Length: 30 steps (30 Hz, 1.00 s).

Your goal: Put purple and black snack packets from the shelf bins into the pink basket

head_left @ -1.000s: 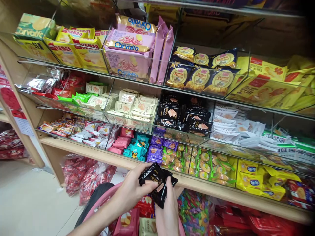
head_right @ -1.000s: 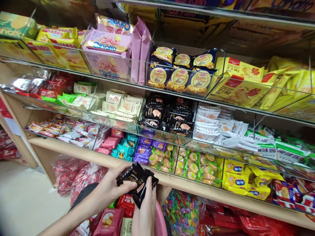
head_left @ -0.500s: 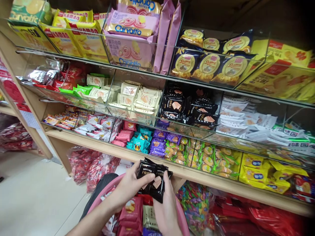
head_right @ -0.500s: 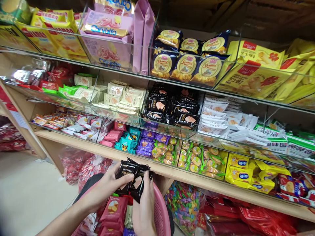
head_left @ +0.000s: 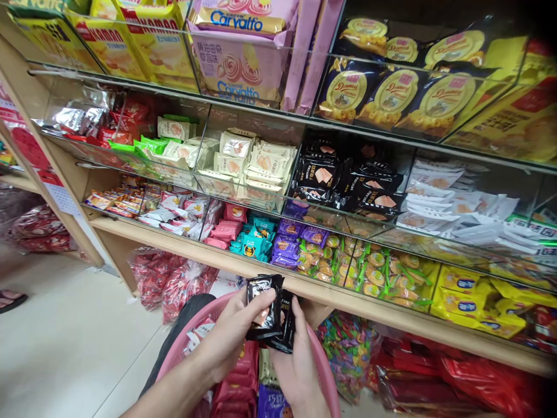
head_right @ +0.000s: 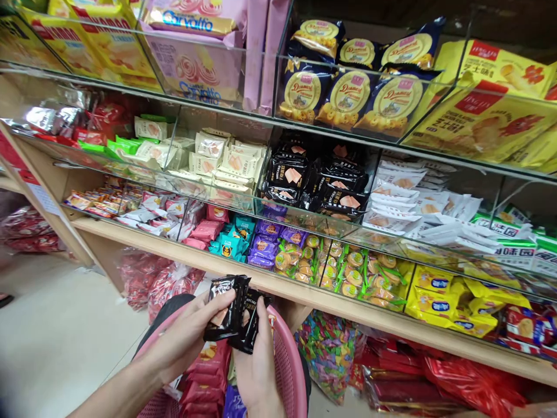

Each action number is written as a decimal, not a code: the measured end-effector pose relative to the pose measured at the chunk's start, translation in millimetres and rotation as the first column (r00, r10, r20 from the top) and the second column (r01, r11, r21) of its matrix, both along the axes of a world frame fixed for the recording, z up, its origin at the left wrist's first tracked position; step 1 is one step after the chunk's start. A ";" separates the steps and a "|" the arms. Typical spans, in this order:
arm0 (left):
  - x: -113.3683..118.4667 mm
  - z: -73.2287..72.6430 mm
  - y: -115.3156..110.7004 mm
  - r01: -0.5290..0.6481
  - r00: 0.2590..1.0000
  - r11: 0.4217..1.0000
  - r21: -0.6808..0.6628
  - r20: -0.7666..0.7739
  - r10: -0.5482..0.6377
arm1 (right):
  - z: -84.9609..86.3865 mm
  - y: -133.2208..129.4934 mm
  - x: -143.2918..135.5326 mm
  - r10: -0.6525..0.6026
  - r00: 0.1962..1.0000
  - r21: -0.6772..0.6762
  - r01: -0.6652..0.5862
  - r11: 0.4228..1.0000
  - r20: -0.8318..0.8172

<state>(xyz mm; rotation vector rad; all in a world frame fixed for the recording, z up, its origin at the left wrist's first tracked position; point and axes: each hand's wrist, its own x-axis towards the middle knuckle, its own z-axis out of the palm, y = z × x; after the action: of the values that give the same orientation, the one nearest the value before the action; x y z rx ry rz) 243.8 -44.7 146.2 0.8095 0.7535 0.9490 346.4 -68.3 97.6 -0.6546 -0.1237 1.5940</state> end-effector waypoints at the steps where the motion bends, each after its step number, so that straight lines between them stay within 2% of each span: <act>1: 3.7 -0.9 -3.0 -0.013 1.000 1.000 0.017 -0.017 0.013 | -0.2 -0.3 -1.9 -0.007 1.000 -0.013 0.007 1.000 0.005; 8: 22.1 -4.9 -12.1 -0.092 0.991 0.991 0.098 -0.090 0.101 | 0.0 -3.0 -2.5 -0.037 0.999 -0.053 0.037 0.998 0.007; 14: 25.4 -6.7 -8.7 -0.160 0.925 0.971 0.179 -0.317 0.211 | -2.6 -5.8 -0.6 -0.005 1.000 -0.055 0.006 0.998 0.016; 17: 22.3 -12.0 -6.7 -0.135 0.884 0.968 0.213 -0.414 0.215 | -5.2 -7.6 1.2 0.019 1.000 -0.031 -0.020 0.999 -0.021; 20: 17.1 -13.1 -6.4 -0.071 0.879 0.977 0.201 -0.450 0.156 | -7.5 -8.9 3.4 0.046 0.997 -0.014 -0.047 0.999 -0.069; 26: 8.2 0.0 -9.4 0.097 0.849 0.973 0.208 -0.527 0.028 | -10.7 -10.6 8.8 0.061 0.978 -0.042 -0.070 0.997 -0.197; 30: -2.7 3.4 -6.6 0.165 0.815 0.945 0.283 -0.579 0.030 | -12.5 -12.1 13.3 0.076 0.964 -0.036 -0.088 0.995 -0.256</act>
<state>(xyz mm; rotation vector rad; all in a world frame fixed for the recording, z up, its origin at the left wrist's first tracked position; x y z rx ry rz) 241.1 -51.3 149.6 1.4460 1.0994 0.7671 359.6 -80.4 85.1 -0.4804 0.0789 1.7511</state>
